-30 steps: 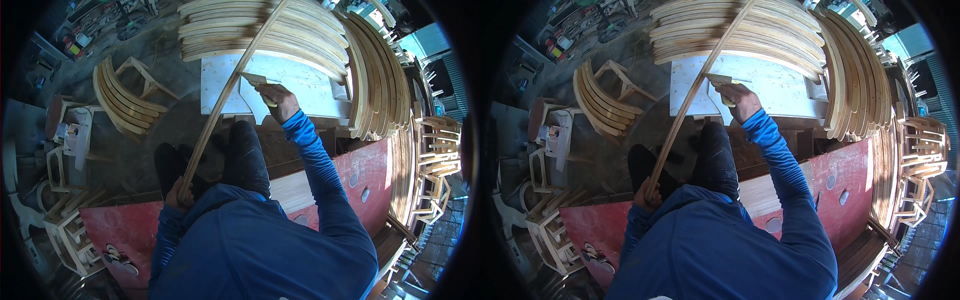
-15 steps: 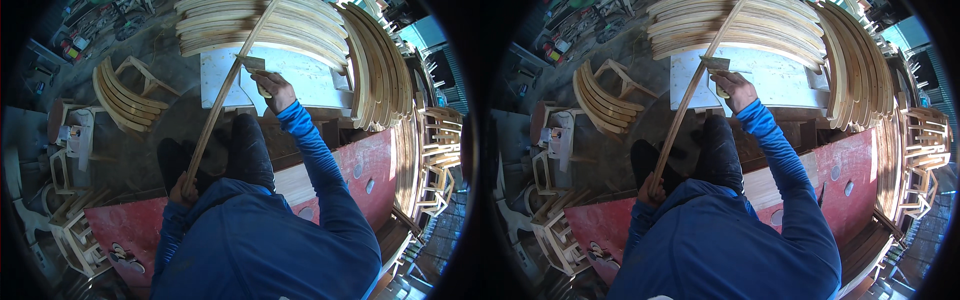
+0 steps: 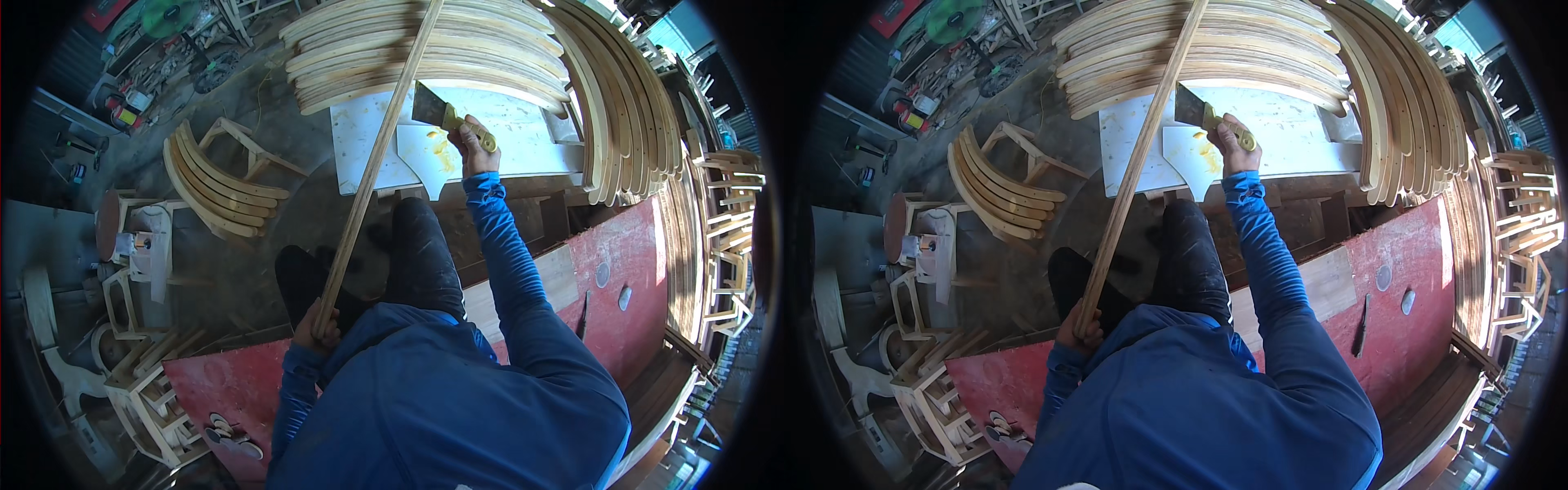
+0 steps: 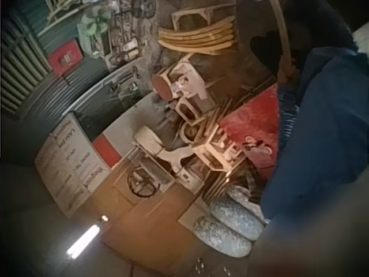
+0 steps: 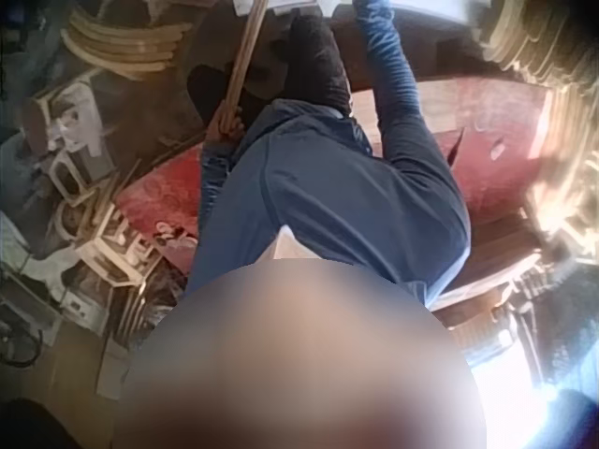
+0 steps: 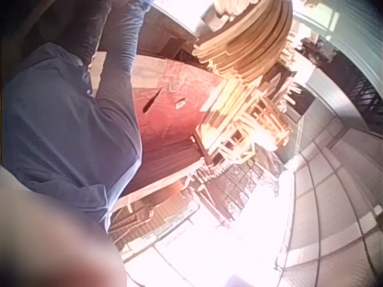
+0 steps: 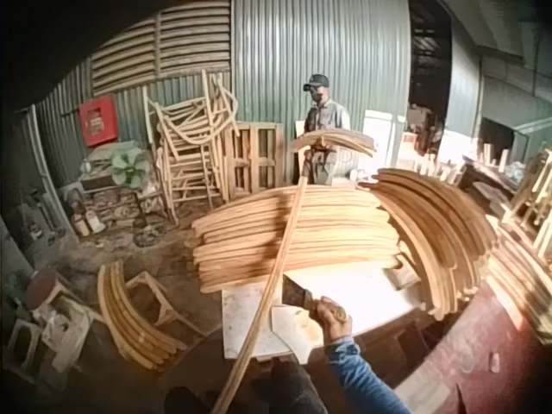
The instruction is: Apply wood filler to the edges of curved wooden components using a putty knife.
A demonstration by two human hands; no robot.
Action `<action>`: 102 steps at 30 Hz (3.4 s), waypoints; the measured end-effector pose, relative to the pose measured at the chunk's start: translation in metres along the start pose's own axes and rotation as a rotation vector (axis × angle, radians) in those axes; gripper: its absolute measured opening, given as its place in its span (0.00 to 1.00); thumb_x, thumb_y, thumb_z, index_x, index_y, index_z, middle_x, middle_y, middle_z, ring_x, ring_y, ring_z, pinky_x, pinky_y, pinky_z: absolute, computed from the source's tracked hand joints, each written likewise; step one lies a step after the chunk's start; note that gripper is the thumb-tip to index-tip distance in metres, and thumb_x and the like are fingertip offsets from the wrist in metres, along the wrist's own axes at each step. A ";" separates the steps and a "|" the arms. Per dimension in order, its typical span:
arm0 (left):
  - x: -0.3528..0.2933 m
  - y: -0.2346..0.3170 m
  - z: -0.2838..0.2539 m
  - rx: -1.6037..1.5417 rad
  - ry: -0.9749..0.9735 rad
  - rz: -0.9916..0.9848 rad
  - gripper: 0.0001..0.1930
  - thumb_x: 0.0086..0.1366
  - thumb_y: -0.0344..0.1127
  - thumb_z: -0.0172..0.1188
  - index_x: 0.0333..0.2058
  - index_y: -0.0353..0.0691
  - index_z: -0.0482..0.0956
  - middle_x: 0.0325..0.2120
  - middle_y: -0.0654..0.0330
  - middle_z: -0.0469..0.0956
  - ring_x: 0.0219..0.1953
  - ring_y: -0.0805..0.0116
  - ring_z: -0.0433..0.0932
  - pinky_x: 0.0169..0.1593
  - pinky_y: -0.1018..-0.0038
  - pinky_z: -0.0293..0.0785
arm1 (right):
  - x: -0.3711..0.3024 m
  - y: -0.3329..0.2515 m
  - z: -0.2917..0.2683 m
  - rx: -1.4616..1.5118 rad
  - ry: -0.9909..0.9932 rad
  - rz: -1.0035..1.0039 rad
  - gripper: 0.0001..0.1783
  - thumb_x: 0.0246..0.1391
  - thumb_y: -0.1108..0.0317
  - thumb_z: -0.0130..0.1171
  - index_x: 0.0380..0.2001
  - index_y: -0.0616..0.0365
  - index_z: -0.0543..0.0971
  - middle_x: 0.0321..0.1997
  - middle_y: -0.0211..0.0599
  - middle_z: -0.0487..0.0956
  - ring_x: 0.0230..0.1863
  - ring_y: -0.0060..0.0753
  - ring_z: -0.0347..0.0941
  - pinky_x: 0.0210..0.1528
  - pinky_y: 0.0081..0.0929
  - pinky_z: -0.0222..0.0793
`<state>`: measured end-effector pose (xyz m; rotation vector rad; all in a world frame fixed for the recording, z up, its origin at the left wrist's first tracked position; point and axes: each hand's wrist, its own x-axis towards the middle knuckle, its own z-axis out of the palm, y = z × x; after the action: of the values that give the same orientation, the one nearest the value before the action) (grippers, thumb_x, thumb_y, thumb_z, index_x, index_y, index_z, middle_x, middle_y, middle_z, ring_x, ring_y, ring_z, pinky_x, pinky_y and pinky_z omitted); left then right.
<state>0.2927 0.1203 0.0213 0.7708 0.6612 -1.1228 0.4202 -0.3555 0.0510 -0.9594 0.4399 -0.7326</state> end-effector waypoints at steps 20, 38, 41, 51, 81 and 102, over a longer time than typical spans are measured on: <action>-0.002 -0.003 0.003 0.018 0.058 0.029 0.28 0.73 0.64 0.45 0.40 0.42 0.77 0.13 0.64 0.67 0.13 0.72 0.60 0.19 0.74 0.57 | -0.009 -0.022 0.029 -0.975 -0.630 -0.926 0.18 0.54 0.79 0.65 0.49 0.58 0.83 0.50 0.47 0.83 0.50 0.45 0.82 0.52 0.31 0.78; 0.000 -0.004 0.011 0.023 0.042 0.082 0.28 0.73 0.62 0.48 0.39 0.39 0.77 0.12 0.64 0.67 0.12 0.72 0.62 0.18 0.75 0.57 | -0.034 -0.035 0.050 -1.526 -0.832 -0.899 0.20 0.54 0.68 0.58 0.52 0.54 0.78 0.54 0.42 0.78 0.50 0.46 0.80 0.49 0.36 0.80; -0.002 -0.005 0.011 0.041 0.115 0.089 0.28 0.73 0.62 0.48 0.39 0.40 0.77 0.11 0.64 0.66 0.12 0.72 0.62 0.18 0.75 0.57 | -0.070 -0.035 0.042 -1.469 -0.948 -1.006 0.20 0.55 0.69 0.58 0.52 0.53 0.78 0.54 0.42 0.79 0.48 0.45 0.81 0.46 0.36 0.81; 0.003 -0.005 0.006 0.079 0.074 0.075 0.29 0.73 0.64 0.44 0.40 0.42 0.78 0.12 0.64 0.66 0.12 0.71 0.60 0.18 0.74 0.56 | -0.038 -0.041 0.064 -1.456 -0.806 -0.952 0.23 0.53 0.71 0.57 0.55 0.54 0.78 0.54 0.43 0.79 0.50 0.49 0.80 0.48 0.38 0.80; 0.007 -0.016 0.017 0.108 0.353 0.350 0.26 0.72 0.59 0.52 0.40 0.37 0.76 0.13 0.63 0.67 0.10 0.69 0.65 0.13 0.74 0.60 | -0.048 -0.077 0.102 -1.379 -0.971 -0.797 0.18 0.53 0.71 0.58 0.48 0.51 0.83 0.50 0.42 0.83 0.47 0.47 0.82 0.48 0.40 0.80; -0.034 -0.004 -0.012 -0.039 0.223 0.144 0.27 0.74 0.60 0.48 0.40 0.38 0.78 0.12 0.66 0.67 0.11 0.72 0.63 0.16 0.75 0.60 | -0.059 -0.097 -0.007 -1.241 -0.503 -0.599 0.14 0.53 0.75 0.68 0.44 0.56 0.85 0.41 0.44 0.86 0.42 0.45 0.84 0.43 0.32 0.79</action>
<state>0.2777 0.1471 0.0405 0.9040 0.7981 -0.8979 0.3399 -0.3516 0.1321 -2.4487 0.1063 -0.6756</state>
